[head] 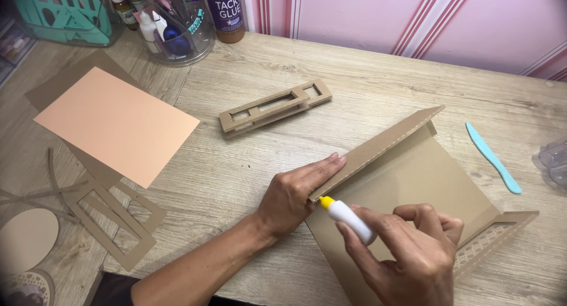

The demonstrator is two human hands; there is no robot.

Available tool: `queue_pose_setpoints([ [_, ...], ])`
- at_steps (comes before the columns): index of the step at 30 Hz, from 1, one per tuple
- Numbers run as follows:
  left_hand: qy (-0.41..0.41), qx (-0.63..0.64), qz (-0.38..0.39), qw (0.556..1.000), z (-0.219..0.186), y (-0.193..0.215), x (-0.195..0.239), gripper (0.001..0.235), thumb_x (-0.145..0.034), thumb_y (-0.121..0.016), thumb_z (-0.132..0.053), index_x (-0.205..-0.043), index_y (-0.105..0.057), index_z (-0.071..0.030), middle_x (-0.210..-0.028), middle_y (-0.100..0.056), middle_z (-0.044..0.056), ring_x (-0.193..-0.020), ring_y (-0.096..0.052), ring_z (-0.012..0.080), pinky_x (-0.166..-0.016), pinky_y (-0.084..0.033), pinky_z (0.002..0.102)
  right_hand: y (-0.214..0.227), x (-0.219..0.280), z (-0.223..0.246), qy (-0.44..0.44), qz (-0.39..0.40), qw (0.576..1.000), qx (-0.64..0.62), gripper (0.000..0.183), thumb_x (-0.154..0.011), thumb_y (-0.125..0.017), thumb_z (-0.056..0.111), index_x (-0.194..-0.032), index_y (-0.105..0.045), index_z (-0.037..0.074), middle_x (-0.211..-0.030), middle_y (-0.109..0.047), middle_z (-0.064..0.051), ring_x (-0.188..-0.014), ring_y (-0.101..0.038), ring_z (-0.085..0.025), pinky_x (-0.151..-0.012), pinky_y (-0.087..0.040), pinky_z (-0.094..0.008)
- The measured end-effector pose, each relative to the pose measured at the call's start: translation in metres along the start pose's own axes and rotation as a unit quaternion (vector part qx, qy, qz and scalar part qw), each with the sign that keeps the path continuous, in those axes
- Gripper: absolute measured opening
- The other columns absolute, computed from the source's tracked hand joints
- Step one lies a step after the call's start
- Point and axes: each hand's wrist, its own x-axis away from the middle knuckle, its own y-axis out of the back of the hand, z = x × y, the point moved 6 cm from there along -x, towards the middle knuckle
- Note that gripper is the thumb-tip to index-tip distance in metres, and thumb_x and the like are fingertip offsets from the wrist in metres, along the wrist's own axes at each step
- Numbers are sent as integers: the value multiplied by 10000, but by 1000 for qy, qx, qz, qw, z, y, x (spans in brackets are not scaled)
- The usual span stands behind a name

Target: Assembling a cardboard structure by folding precut pieces and applying glue.

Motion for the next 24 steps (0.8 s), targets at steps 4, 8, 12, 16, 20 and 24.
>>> queue_pose_setpoints([
  [4, 4, 1, 0, 1000, -1, 2, 0, 675, -788, -681, 200, -1421, -540, 13, -1418, -617, 213, -1319, -636, 301, -1128, -529, 356, 1, -1, 6, 10, -1, 1000, -1, 136, -835, -835, 294, -911, -772, 201, -688, -685, 124, -696, -560, -168, -836, -294, -338],
  [8, 4, 0, 4, 1000, 0, 1, 1, 871, -620, -502, 316, -1434, -529, 5, -1425, -614, 214, -1322, -637, 306, -1137, -524, 356, 0, -2, -1, 8, -3, 1000, 16, 132, -840, -841, 271, -935, -791, 194, -654, -661, 116, -724, -589, -166, -840, -292, -348],
  [12, 1, -3, 9, 1000, -2, 1, 0, 671, -801, -602, 245, -1427, -522, 18, -1406, -615, 243, -1288, -659, 343, -1105, -551, 375, -1, 0, -7, 16, 2, 1000, 26, 179, -821, -861, 312, -928, -788, 188, -677, -681, 93, -717, -581, -174, -824, -281, -371],
  [16, 13, 0, 12, 1000, 1, 1, 1, 757, -764, -531, 275, -1457, -509, -29, -1428, -610, 223, -1291, -664, 325, -1113, -541, 371, -5, 4, -13, 9, 16, 999, 26, 254, -804, -855, 343, -971, -803, 158, -678, -709, 64, -746, -595, -200, -840, -271, -395],
  [20, 9, 2, 9, 1000, 1, 1, 0, 840, -659, -500, 312, -1437, -525, -3, -1426, -603, 244, -1303, -651, 335, -1126, -529, 359, -6, 4, -11, 13, 20, 1000, 11, 282, -801, -858, 359, -987, -790, 158, -690, -754, 76, -741, -599, -183, -833, -268, -385],
  [24, 10, 3, 7, 1000, 1, 0, 0, 791, -691, -623, 270, -1430, -531, 3, -1423, -609, 230, -1310, -644, 320, -1136, -518, 351, 0, -3, -8, 7, -7, 1000, 6, 160, -820, -853, 291, -917, -787, 182, -701, -677, 111, -712, -580, -152, -845, -285, -357],
])
